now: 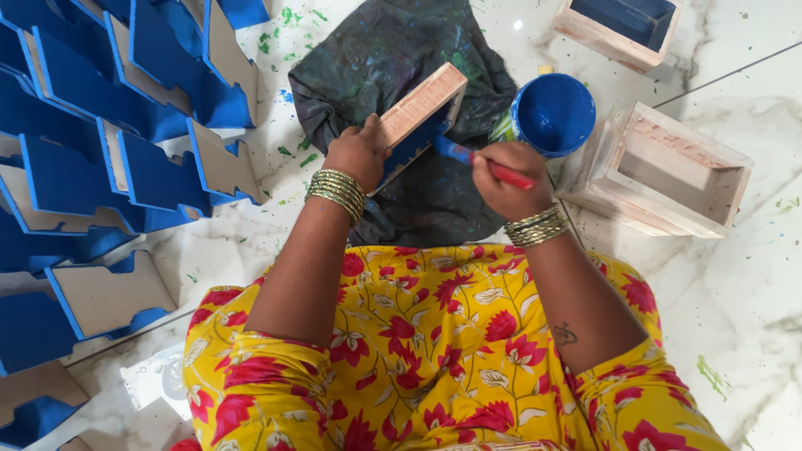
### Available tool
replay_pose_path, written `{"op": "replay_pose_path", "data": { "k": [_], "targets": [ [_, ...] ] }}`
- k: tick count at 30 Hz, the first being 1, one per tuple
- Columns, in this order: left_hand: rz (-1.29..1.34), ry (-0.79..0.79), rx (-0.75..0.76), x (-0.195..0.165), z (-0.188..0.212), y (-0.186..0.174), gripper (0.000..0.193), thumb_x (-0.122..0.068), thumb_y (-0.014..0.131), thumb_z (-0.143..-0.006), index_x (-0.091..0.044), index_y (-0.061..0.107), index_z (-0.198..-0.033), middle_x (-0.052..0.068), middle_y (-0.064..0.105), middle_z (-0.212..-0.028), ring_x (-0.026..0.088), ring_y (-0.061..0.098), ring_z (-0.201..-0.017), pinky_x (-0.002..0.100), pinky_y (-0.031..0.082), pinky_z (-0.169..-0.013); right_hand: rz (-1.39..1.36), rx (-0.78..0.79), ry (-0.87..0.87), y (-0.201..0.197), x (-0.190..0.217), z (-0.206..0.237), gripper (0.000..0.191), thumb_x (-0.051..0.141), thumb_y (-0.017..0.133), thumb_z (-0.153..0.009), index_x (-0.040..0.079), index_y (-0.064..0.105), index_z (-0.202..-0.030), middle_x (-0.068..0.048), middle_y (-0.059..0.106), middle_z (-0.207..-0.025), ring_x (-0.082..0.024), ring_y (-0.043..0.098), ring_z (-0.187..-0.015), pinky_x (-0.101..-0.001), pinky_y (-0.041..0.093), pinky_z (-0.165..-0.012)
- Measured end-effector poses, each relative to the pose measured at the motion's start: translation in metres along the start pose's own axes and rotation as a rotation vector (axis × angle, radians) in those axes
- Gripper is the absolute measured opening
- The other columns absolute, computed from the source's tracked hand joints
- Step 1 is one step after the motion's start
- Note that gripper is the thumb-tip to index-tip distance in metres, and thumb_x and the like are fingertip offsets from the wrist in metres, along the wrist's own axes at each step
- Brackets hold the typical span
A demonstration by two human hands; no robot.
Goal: The person sits on the floor and paints the inner surfaces of small wooden boxes blue using a paintbrush, dipping the brush into a paint can and rotating each box to coat its sides, working through several boxes one at a time.
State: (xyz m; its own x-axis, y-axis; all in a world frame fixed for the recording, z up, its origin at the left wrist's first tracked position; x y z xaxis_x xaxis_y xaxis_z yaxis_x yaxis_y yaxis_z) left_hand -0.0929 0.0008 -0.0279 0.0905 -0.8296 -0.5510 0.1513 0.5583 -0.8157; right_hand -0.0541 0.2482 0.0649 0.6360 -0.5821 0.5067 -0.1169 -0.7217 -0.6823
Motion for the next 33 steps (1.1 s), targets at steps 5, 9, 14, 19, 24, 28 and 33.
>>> {"op": "replay_pose_path", "data": {
  "k": [5, 9, 14, 19, 24, 28, 33],
  "targets": [
    [0.008, -0.006, 0.008, 0.0, 0.0, 0.0, 0.068, -0.033, 0.067, -0.095, -0.016, 0.039, -0.155, 0.025, 0.06, -0.131, 0.049, 0.061, -0.115, 0.051, 0.052, -0.097, -0.017, -0.044, -0.014, -0.007, -0.002, 0.001, 0.003, 0.004, 0.072, -0.092, 0.005, 0.069, -0.091, -0.013, 0.07, -0.086, -0.031, 0.069, -0.079, -0.0419, 0.054, -0.072],
    [-0.007, -0.027, 0.023, -0.002, 0.002, -0.002, 0.068, -0.033, 0.067, -0.095, -0.019, 0.04, -0.156, 0.024, 0.059, -0.133, 0.049, 0.061, -0.116, 0.05, 0.051, -0.1, 0.007, -0.042, 0.022, -0.008, -0.004, 0.0, 0.005, 0.004, 0.072, -0.091, 0.005, 0.069, -0.086, -0.012, 0.069, -0.082, -0.031, 0.068, -0.076, -0.0417, 0.053, -0.07],
    [0.019, -0.048, 0.043, -0.002, 0.003, -0.002, 0.069, -0.032, 0.066, -0.095, -0.018, 0.039, -0.156, 0.023, 0.059, -0.132, 0.048, 0.06, -0.119, 0.05, 0.051, -0.099, -0.032, -0.011, 0.01, -0.005, -0.002, 0.0, 0.002, 0.005, 0.071, -0.092, 0.004, 0.07, -0.09, -0.012, 0.07, -0.084, -0.03, 0.068, -0.077, -0.0407, 0.053, -0.071],
    [-0.006, -0.024, 0.025, 0.0, 0.001, 0.001, 0.068, -0.033, 0.067, -0.096, -0.017, 0.039, -0.156, 0.024, 0.059, -0.133, 0.048, 0.061, -0.117, 0.05, 0.051, -0.099, -0.01, -0.038, -0.03, -0.005, 0.0, -0.001, 0.004, 0.005, 0.072, -0.092, 0.005, 0.07, -0.088, -0.011, 0.07, -0.084, -0.03, 0.068, -0.078, -0.041, 0.053, -0.072],
    [-0.013, -0.03, 0.032, 0.003, 0.0, 0.002, 0.069, -0.033, 0.068, -0.095, -0.017, 0.039, -0.156, 0.024, 0.06, -0.132, 0.049, 0.061, -0.116, 0.05, 0.051, -0.1, -0.07, 0.014, 0.002, -0.002, -0.002, -0.002, 0.005, 0.007, 0.072, -0.092, 0.005, 0.07, -0.089, -0.011, 0.071, -0.084, -0.029, 0.07, -0.078, -0.0399, 0.055, -0.072],
    [-0.008, -0.037, 0.025, 0.003, -0.001, 0.003, 0.068, -0.032, 0.067, -0.095, -0.019, 0.04, -0.156, 0.023, 0.06, -0.132, 0.05, 0.06, -0.116, 0.051, 0.051, -0.097, -0.033, -0.029, 0.0, -0.004, -0.002, -0.003, 0.005, 0.007, 0.073, -0.092, 0.005, 0.071, -0.088, -0.012, 0.071, -0.083, -0.03, 0.069, -0.077, -0.0405, 0.053, -0.071],
    [-0.01, 0.022, -0.025, 0.001, -0.001, 0.0, 0.069, -0.034, 0.069, -0.093, -0.018, 0.041, -0.154, 0.025, 0.06, -0.13, 0.049, 0.063, -0.113, 0.05, 0.052, -0.099, -0.084, 0.024, 0.025, 0.002, -0.003, -0.005, 0.008, 0.008, 0.073, -0.093, 0.004, 0.07, -0.086, -0.011, 0.071, -0.082, -0.029, 0.07, -0.076, -0.0386, 0.054, -0.069]
  ]
}}
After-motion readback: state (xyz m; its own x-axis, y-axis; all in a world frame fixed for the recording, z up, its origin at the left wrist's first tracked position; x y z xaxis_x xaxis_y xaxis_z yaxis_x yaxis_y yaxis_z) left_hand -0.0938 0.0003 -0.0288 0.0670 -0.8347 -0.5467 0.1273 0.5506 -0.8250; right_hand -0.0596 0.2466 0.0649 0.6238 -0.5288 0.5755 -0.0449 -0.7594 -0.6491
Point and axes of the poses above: each hand's wrist, its own z-axis away from the middle knuckle, its own y-axis out of the palm, x = y × z, the point moved 6 cm from there along -z, towards the middle knuckle
